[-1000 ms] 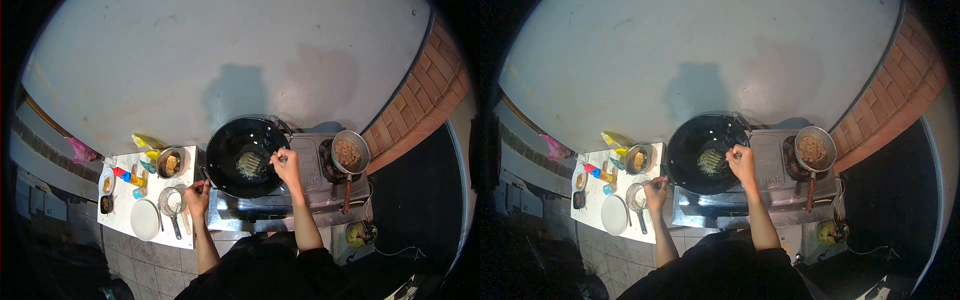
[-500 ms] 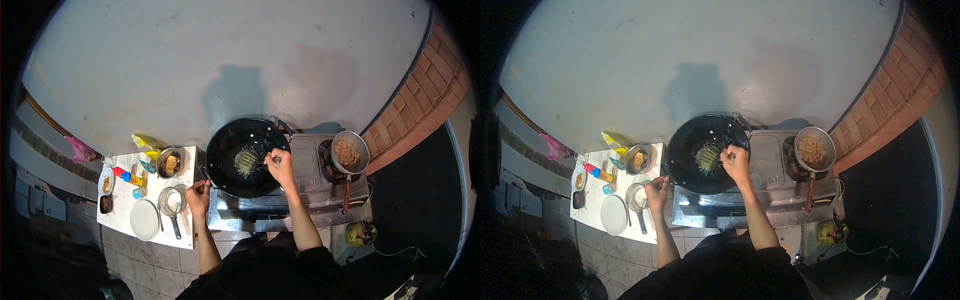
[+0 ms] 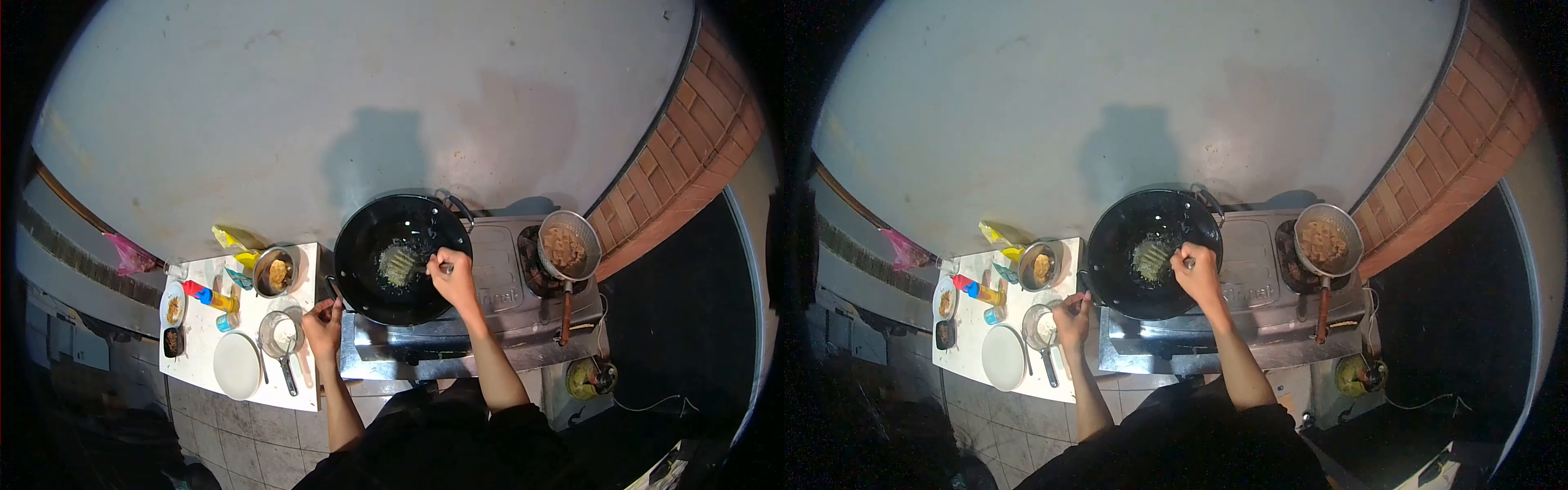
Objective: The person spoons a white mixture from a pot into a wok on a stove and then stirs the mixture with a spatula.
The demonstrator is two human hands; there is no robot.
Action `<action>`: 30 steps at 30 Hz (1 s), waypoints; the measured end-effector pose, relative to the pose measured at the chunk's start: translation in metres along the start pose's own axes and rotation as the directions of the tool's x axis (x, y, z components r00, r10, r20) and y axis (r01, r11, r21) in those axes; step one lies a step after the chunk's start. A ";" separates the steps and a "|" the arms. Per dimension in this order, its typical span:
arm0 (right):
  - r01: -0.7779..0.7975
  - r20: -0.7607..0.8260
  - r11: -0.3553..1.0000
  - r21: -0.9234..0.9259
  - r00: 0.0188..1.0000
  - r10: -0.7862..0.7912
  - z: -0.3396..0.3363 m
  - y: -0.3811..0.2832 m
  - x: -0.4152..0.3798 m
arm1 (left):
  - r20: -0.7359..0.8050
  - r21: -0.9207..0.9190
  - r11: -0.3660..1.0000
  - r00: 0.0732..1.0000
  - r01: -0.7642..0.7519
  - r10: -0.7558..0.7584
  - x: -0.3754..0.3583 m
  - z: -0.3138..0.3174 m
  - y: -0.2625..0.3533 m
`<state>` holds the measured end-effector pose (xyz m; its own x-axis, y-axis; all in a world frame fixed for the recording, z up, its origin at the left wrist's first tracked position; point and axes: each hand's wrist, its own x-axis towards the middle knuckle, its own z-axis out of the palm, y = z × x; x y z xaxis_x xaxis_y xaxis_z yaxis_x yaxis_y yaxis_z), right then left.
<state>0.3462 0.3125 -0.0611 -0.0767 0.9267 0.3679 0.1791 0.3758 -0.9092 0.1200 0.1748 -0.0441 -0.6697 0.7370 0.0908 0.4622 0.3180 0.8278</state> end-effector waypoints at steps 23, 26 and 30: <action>-0.007 -0.046 1.000 -0.007 0.999 0.006 -0.018 -0.007 0.000 | 0.004 -0.031 0.999 0.999 -0.038 0.038 0.001 0.000 -0.003; -0.019 -0.025 0.999 -0.034 1.000 0.018 -0.012 -0.009 -0.004 | 0.004 -0.044 0.999 1.000 -0.025 0.025 0.001 0.000 -0.001; -0.034 0.035 0.999 0.025 0.999 0.033 -0.016 -0.008 -0.011 | 0.017 -0.003 1.000 1.000 0.008 -0.008 -0.001 -0.003 0.003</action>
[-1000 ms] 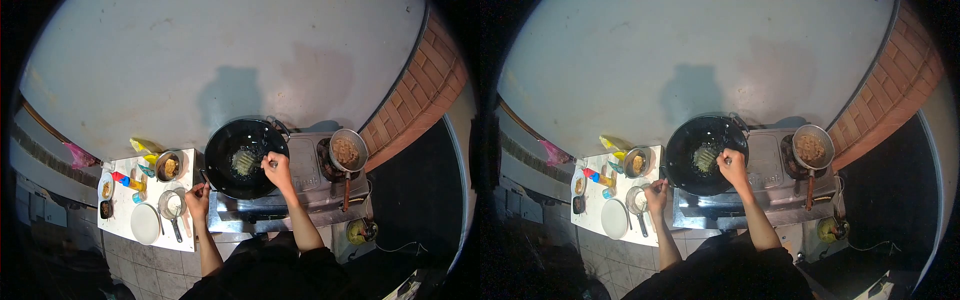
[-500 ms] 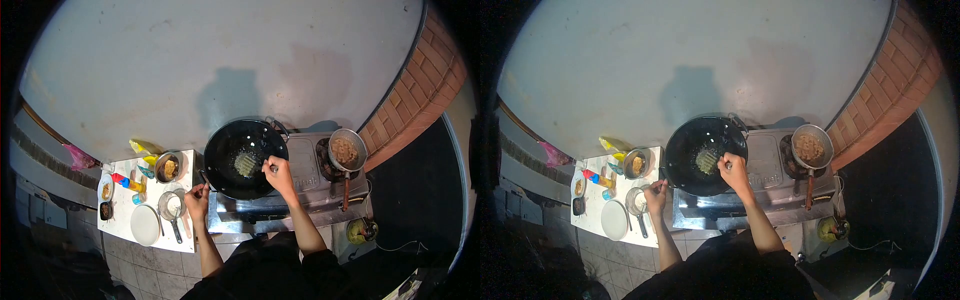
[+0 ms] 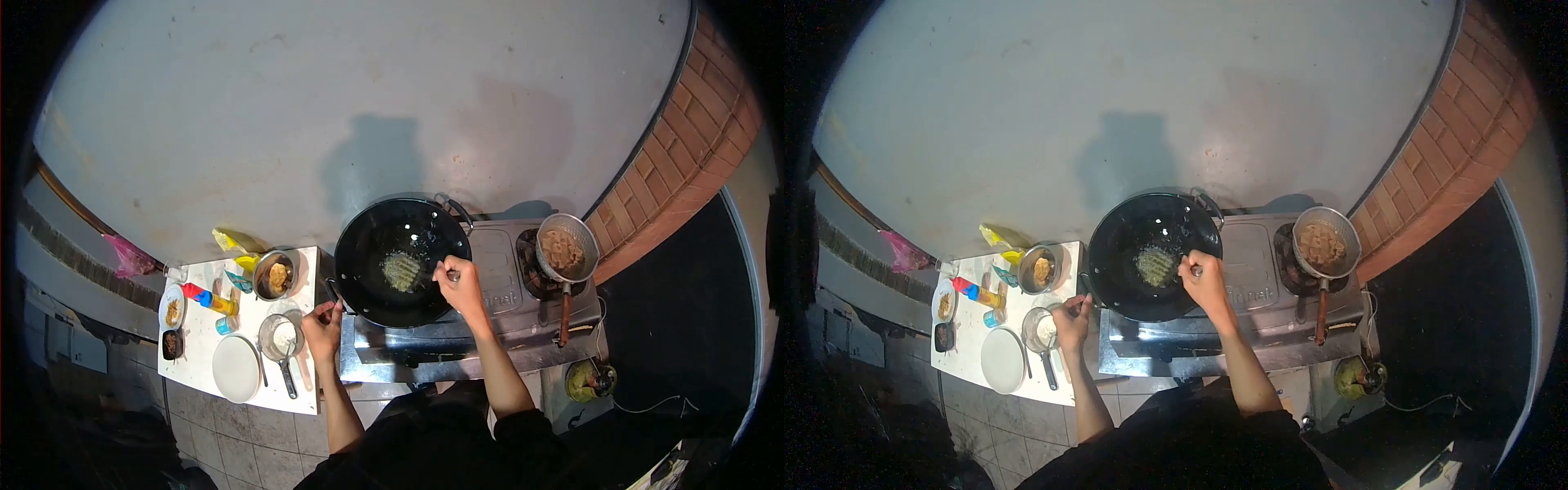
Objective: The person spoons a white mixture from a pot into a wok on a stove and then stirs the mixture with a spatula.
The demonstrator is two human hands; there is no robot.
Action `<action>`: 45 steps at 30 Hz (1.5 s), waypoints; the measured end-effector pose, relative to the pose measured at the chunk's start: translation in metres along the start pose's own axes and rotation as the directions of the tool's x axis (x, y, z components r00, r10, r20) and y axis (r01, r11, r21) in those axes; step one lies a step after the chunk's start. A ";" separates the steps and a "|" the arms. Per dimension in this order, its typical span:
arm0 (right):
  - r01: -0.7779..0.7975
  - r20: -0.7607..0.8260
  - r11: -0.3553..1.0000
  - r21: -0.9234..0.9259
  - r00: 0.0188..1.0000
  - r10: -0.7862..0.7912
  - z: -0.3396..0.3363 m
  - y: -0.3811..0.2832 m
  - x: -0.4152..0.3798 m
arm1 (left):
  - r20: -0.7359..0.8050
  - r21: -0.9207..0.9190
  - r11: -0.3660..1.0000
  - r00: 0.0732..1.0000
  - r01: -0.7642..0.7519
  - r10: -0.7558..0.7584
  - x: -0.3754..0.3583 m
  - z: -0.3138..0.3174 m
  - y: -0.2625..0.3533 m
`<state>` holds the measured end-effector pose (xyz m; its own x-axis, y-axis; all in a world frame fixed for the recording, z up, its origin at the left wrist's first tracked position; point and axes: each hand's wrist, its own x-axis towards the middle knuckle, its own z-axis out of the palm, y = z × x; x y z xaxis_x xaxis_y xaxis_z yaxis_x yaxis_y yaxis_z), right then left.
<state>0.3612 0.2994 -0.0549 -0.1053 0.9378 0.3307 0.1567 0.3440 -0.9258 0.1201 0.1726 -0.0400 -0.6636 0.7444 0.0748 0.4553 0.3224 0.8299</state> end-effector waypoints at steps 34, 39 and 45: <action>0.030 -0.052 0.996 -0.080 0.998 -0.034 0.006 -0.002 0.013 | -0.015 0.068 0.996 0.999 -0.050 0.051 0.002 0.000 0.003; 0.018 0.018 0.999 0.047 1.000 -0.019 0.013 0.002 0.001 | -0.002 0.058 0.996 0.998 -0.064 0.064 0.001 -0.001 0.006; -0.018 -0.037 1.000 0.010 0.999 0.019 -0.002 -0.006 0.003 | 0.001 0.023 0.999 1.000 -0.031 0.031 0.000 0.002 0.001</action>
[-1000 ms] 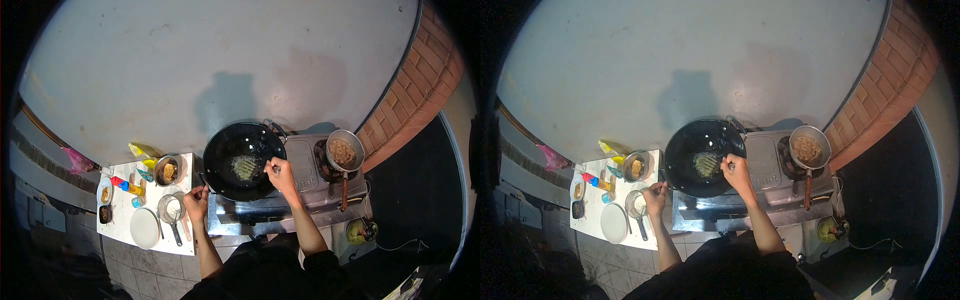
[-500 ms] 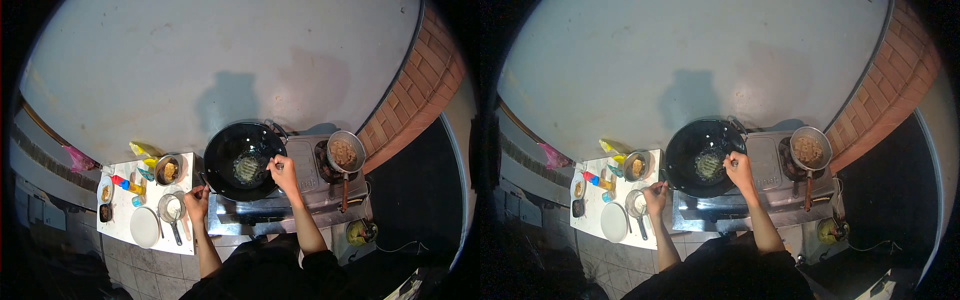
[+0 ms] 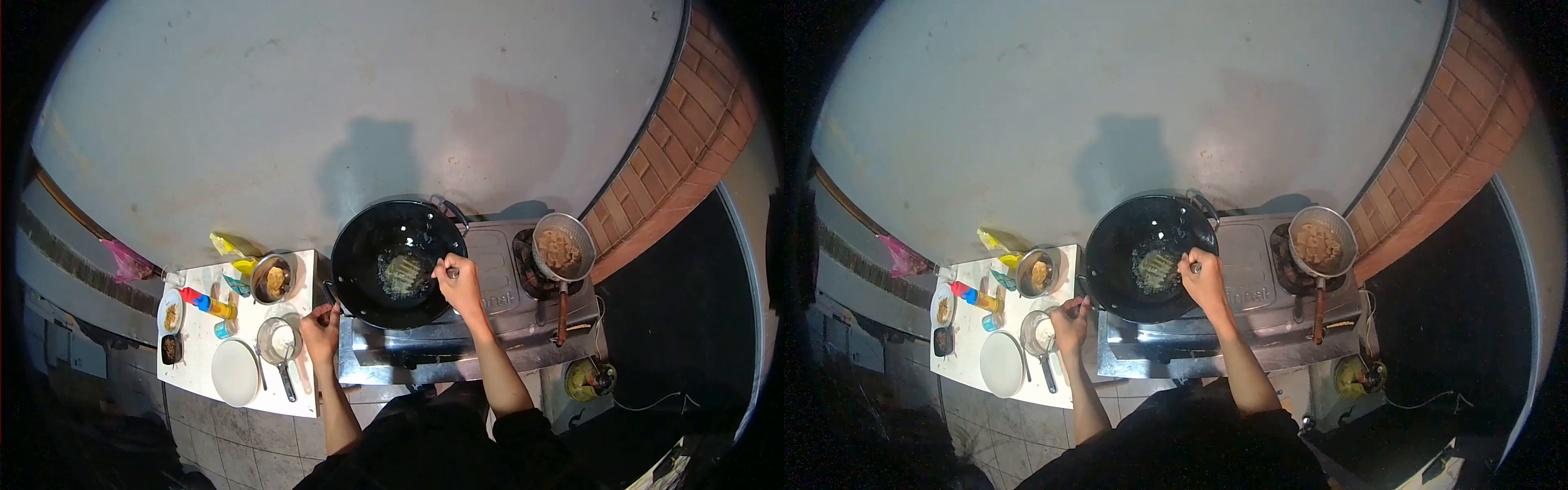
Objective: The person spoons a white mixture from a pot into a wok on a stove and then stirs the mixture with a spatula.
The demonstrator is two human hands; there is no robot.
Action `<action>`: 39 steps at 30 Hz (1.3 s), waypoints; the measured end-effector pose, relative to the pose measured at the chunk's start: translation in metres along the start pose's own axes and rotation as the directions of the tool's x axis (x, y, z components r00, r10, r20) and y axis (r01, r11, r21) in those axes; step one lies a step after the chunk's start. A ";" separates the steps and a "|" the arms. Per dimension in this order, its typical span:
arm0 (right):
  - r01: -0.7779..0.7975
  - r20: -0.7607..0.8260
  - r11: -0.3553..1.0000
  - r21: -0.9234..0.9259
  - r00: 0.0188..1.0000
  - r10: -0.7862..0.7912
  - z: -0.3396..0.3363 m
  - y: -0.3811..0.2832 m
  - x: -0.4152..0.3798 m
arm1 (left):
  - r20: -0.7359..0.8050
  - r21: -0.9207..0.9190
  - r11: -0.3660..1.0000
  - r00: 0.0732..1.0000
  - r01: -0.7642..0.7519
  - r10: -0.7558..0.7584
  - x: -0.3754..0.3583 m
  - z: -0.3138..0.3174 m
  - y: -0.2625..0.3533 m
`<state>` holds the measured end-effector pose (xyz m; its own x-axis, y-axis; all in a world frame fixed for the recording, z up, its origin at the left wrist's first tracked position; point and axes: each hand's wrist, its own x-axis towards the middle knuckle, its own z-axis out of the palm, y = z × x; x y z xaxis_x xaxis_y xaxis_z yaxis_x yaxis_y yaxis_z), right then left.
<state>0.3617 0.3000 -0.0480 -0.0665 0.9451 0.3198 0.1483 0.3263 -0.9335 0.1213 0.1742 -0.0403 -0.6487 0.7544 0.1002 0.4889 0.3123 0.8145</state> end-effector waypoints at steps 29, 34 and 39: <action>-0.214 0.013 0.977 -0.018 0.977 0.214 -0.003 -0.003 0.013 | -0.014 0.010 1.000 1.000 -0.019 0.019 0.002 0.001 0.002; -0.062 0.080 0.998 -0.022 0.995 0.063 0.011 -0.004 0.008 | -0.046 -0.005 1.000 0.999 -0.025 0.025 0.000 0.001 0.004; -0.082 0.113 0.995 -0.055 0.990 0.088 -0.001 -0.010 0.008 | -0.031 0.021 1.000 0.999 -0.008 0.009 0.002 -0.001 0.006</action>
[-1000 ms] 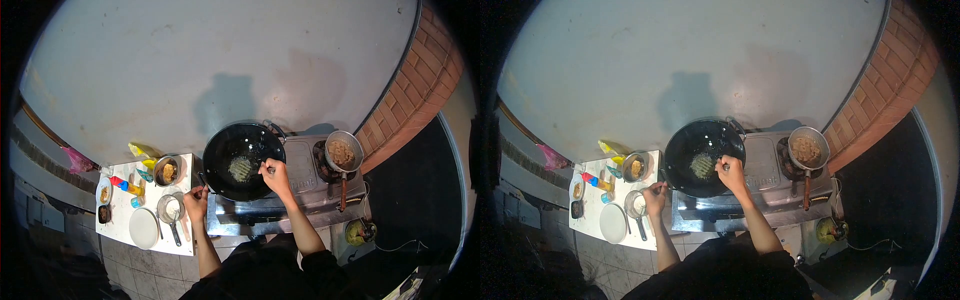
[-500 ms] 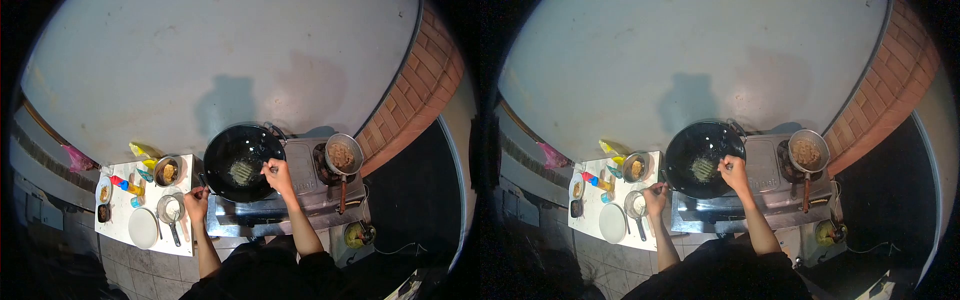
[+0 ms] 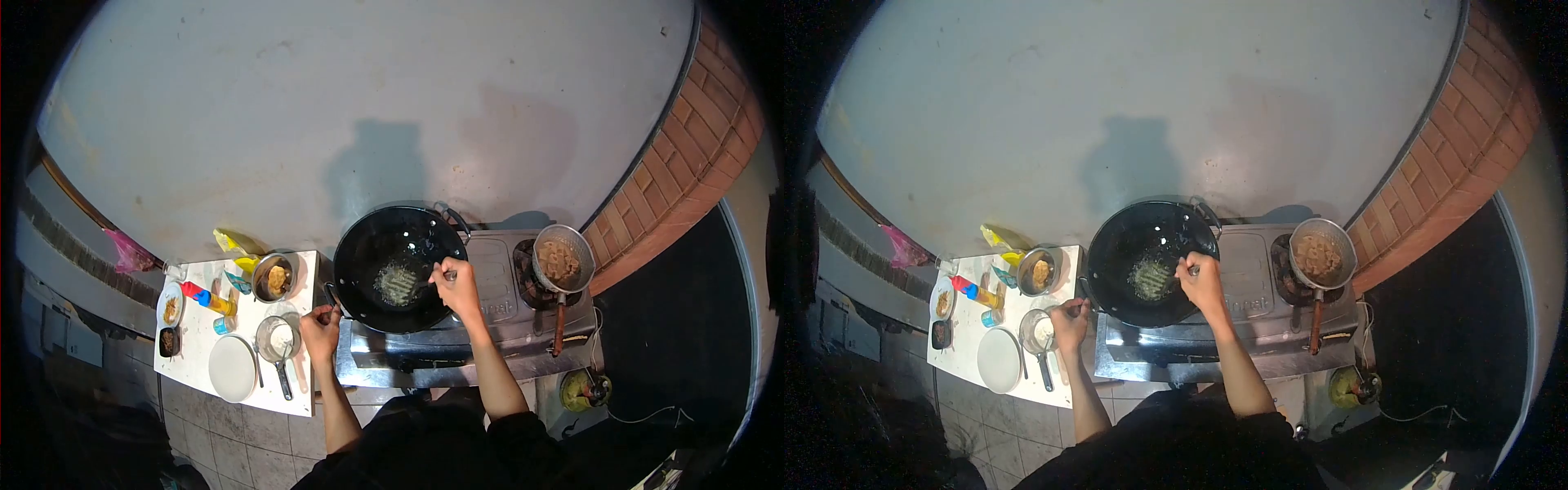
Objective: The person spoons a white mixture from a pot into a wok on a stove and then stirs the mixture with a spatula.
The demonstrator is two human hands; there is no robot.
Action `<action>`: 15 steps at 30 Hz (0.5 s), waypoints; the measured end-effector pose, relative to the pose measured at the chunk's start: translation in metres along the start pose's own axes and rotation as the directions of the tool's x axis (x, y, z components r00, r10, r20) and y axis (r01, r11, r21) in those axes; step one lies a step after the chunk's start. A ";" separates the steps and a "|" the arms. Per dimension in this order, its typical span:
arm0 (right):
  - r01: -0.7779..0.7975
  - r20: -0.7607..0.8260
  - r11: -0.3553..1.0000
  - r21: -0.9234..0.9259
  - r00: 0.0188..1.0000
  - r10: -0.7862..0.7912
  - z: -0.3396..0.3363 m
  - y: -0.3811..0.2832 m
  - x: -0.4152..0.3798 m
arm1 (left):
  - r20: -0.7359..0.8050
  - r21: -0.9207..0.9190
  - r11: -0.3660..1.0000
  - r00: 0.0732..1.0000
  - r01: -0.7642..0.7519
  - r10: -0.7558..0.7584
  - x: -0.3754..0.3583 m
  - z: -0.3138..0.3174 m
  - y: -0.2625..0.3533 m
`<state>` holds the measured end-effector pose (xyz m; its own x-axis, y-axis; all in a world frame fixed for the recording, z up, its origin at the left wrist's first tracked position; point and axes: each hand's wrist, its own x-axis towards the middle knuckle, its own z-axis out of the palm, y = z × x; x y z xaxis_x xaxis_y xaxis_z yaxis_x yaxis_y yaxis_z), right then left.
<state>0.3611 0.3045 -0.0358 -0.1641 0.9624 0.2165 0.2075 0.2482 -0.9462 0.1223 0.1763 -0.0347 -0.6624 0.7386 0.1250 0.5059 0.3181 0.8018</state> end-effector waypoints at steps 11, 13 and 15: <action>0.009 -0.021 0.999 0.040 1.000 -0.008 0.009 0.002 0.002 | -0.006 0.018 1.000 1.000 -0.025 0.025 0.000 -0.002 0.007; 0.043 -0.018 0.999 0.025 0.999 -0.043 0.007 0.002 0.004 | 0.004 0.023 0.999 0.999 -0.047 0.047 0.000 -0.003 0.008; 0.105 -0.039 0.994 0.021 0.994 -0.104 0.008 0.001 0.004 | 0.005 0.029 0.999 1.000 -0.018 0.018 -0.001 -0.005 0.011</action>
<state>0.3528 0.3081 -0.0373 -0.1467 0.9350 0.3228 0.1689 0.3452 -0.9232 0.1257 0.1767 -0.0229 -0.6504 0.7471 0.1369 0.5339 0.3215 0.7820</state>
